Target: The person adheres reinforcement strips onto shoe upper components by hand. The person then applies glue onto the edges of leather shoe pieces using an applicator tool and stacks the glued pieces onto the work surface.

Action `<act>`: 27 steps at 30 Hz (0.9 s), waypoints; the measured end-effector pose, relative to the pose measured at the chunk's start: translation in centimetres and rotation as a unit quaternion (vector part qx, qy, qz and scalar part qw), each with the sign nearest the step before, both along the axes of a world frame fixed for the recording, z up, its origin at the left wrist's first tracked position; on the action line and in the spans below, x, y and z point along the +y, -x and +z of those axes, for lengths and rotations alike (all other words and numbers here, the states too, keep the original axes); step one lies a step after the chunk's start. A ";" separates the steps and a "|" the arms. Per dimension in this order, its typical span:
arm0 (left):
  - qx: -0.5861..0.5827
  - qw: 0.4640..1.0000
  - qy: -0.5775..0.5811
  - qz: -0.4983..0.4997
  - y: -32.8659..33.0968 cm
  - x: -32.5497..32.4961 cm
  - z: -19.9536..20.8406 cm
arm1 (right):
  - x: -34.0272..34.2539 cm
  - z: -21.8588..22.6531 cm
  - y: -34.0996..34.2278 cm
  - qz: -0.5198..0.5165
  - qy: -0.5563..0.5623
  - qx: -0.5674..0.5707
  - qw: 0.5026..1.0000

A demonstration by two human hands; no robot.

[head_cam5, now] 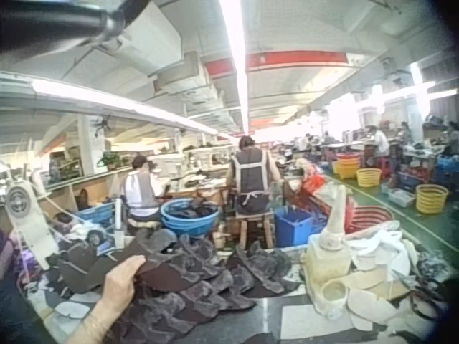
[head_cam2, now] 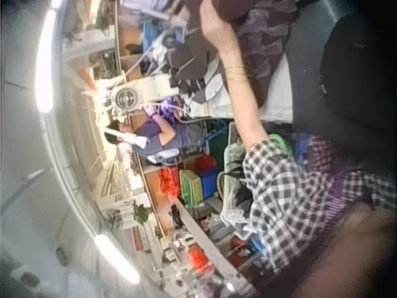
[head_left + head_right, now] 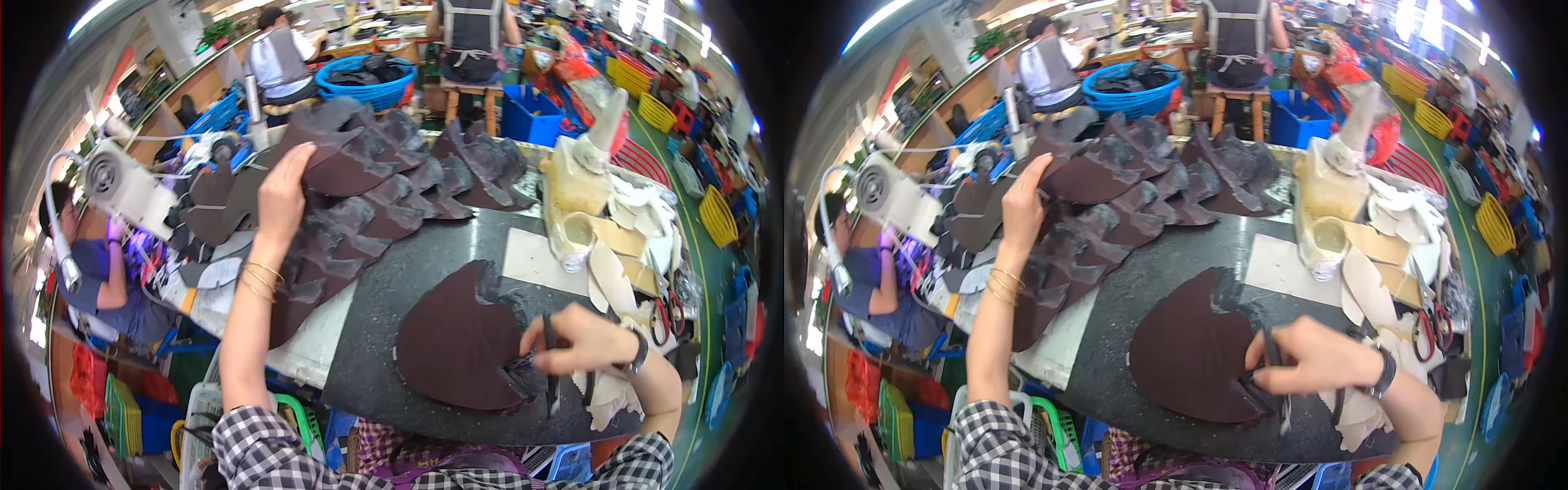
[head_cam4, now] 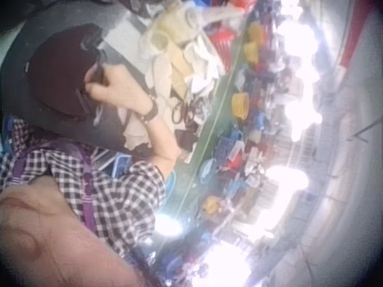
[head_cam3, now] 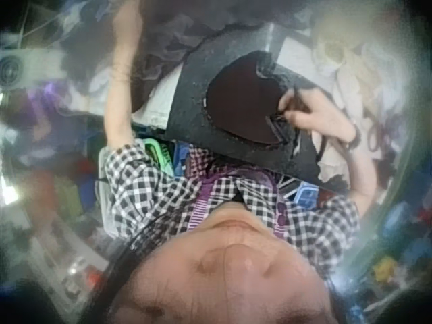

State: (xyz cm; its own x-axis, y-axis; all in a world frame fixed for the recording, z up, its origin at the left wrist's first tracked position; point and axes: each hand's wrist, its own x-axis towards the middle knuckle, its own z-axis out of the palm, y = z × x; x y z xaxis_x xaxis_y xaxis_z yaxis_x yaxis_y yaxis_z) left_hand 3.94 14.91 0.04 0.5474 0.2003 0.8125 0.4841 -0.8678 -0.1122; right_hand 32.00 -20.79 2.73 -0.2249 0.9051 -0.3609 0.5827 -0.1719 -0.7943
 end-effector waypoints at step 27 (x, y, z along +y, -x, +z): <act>0.373 0.821 0.301 -0.309 -2.6 -24.5 -7.3 | 5.8 -7.4 -5.5 -0.282 -0.087 0.149 0.944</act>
State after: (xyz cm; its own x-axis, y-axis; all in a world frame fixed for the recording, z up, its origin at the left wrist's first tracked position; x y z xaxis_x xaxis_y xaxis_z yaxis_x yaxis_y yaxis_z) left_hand 6.56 -9.58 -7.23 0.9963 -0.0614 0.0594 -0.0788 -0.9285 0.3628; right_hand 37.51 -15.03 -4.68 0.2427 0.9508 -0.1924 0.1845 -0.2400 -0.9531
